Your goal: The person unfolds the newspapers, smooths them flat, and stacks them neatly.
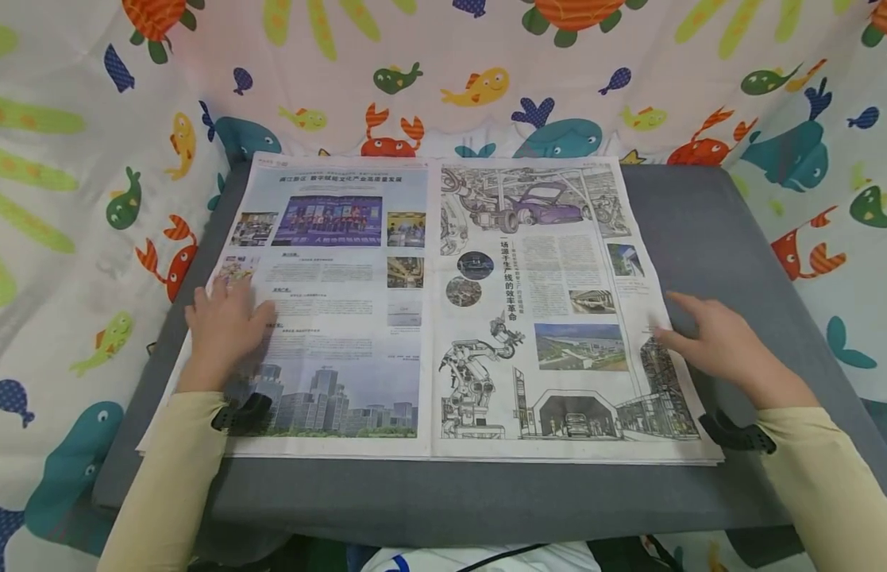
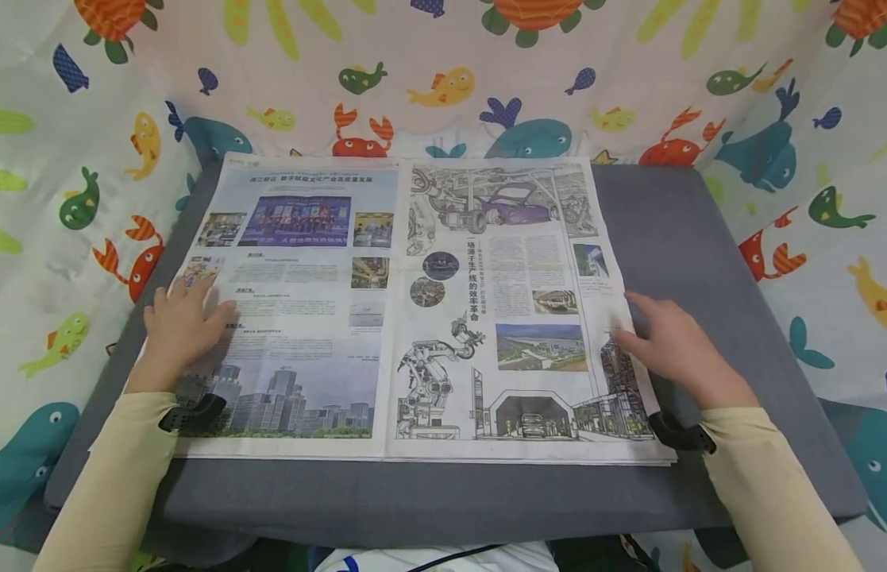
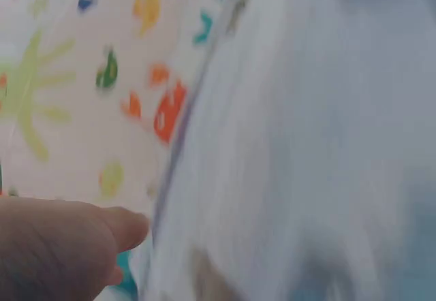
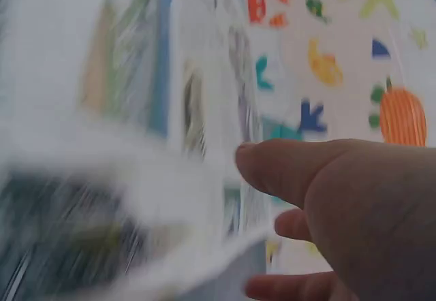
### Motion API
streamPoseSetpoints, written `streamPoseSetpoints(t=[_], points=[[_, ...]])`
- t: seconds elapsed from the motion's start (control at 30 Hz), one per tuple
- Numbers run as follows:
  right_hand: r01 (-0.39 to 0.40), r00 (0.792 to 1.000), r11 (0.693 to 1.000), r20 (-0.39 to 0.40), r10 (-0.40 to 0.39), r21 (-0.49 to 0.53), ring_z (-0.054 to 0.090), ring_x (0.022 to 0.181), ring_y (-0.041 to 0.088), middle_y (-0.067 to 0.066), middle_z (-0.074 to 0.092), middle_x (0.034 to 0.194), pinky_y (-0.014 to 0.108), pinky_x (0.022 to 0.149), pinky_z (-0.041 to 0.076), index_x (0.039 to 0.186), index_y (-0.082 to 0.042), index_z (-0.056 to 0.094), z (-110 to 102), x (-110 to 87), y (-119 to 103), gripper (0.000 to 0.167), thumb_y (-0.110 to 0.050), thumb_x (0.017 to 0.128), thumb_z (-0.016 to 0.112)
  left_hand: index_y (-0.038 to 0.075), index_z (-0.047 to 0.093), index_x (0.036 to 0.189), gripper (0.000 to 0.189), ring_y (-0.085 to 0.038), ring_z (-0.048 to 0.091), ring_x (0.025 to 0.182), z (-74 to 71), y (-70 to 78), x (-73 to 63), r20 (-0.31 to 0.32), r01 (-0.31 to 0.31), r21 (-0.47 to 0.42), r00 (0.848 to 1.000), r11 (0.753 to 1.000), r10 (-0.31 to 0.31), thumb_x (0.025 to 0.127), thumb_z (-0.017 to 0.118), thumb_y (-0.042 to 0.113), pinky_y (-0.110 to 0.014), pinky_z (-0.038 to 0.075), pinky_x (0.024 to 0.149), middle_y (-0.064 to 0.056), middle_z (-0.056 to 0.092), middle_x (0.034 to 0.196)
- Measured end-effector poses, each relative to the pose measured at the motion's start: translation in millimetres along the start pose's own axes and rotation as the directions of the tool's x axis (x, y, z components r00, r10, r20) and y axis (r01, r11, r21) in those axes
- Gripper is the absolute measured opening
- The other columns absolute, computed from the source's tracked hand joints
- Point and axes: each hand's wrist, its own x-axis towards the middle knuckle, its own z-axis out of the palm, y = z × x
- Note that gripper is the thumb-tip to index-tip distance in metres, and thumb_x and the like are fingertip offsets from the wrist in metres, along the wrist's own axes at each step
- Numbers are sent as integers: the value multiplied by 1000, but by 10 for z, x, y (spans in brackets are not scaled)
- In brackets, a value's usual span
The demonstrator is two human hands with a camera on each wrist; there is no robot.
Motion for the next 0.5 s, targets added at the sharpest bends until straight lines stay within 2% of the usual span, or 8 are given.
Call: streamPoseSetpoints(t=[0.1, 0.2, 0.33, 0.5], points=[[33, 999, 999, 14, -33, 42, 28, 139, 63, 45, 25, 154, 77, 107, 30, 158, 6, 23, -45, 240, -259, 82, -39, 102, 60, 1, 33, 157, 72, -67, 8, 147, 17, 326, 129, 69, -76, 10, 995, 997, 75, 102, 52, 43, -82, 7, 113, -41, 17, 161], [76, 996, 994, 31, -79, 81, 16, 146, 63, 43, 13, 160, 77, 112, 23, 161, 2, 18, 18, 482, -535, 84, -42, 102, 58, 8, 25, 162, 78, -65, -1, 150, 82, 641, 264, 165, -134, 14, 978, 991, 130, 102, 53, 50, -81, 2, 115, -37, 4, 165], [138, 990, 989, 18, -139, 52, 10, 149, 63, 40, 8, 164, 75, 116, 19, 162, -2, 20, 241, 767, -885, 82, -43, 102, 57, 17, 15, 166, 87, -60, -9, 152, 234, 1019, 379, 258, -197, 10, 948, 980, 187, 99, 51, 60, -79, -2, 116, -30, -6, 168], [175, 985, 985, 11, -175, -12, 1, 152, 60, 34, 0, 168, 74, 120, 9, 164, -12, 19, 562, 969, -1221, 83, -54, 101, 52, 26, 6, 166, 93, -55, -15, 153, 452, 1364, 397, 321, -282, 28, 911, 959, 259, 96, 45, 72, -78, -4, 117, -23, -14, 170]])
